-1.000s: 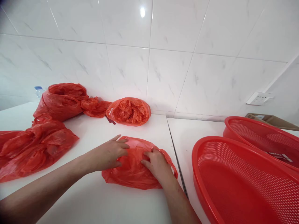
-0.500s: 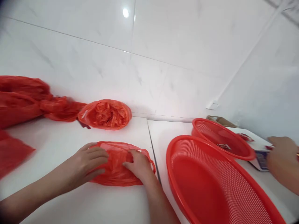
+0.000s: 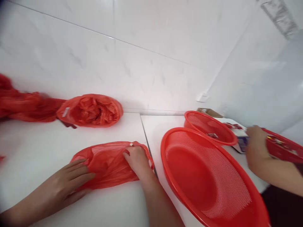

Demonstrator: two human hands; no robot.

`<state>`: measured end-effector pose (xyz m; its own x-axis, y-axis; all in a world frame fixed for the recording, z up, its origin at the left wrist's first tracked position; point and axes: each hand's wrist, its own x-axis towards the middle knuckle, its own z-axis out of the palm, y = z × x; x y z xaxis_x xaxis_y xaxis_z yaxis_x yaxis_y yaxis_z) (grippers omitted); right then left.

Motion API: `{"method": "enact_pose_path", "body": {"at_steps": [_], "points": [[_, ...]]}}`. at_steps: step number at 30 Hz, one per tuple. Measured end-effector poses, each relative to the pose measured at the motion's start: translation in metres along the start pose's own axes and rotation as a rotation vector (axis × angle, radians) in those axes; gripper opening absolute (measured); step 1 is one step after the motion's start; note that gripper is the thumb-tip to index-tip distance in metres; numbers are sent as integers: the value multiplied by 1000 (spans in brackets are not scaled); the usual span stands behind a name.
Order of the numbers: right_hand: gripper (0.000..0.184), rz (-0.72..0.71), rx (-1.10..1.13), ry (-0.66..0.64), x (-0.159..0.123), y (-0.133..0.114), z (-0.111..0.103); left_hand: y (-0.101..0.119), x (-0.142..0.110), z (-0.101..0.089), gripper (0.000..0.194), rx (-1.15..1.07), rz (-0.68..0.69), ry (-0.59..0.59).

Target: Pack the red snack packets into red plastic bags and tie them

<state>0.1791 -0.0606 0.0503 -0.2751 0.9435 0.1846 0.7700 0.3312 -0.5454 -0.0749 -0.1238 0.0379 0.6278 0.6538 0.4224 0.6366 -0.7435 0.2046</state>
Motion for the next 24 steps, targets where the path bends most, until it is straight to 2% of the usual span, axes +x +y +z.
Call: {"method": "enact_pose_path", "body": {"at_steps": [2, 5, 9, 12, 14, 18, 21, 24], "points": [[20, -82, -58, 73, -4, -11, 2, 3, 3, -7, 25, 66, 8, -20], [21, -188, -129, 133, -11, -25, 11, 1, 4, -10, 36, 153, -32, 35], [23, -250, -136, -38, -16, -33, 23, -6, 2, -6, 37, 211, -210, 47], [15, -218, -70, -184, -17, -31, 25, -14, 2, 2, 38, 166, -374, 88], [18, -209, -43, -213, -16, -29, 24, -20, 1, 8, 43, 103, -457, 147], [37, -256, -111, -107, -15, -31, 22, -28, -1, 18, 54, -101, -548, 221], [28, -325, -162, 52, -24, -43, 13, -28, 0, 20, 56, -184, -575, 228], [26, -380, -107, 215, -49, -57, -2, -28, 1, 20, 57, -175, -572, 243]]}}
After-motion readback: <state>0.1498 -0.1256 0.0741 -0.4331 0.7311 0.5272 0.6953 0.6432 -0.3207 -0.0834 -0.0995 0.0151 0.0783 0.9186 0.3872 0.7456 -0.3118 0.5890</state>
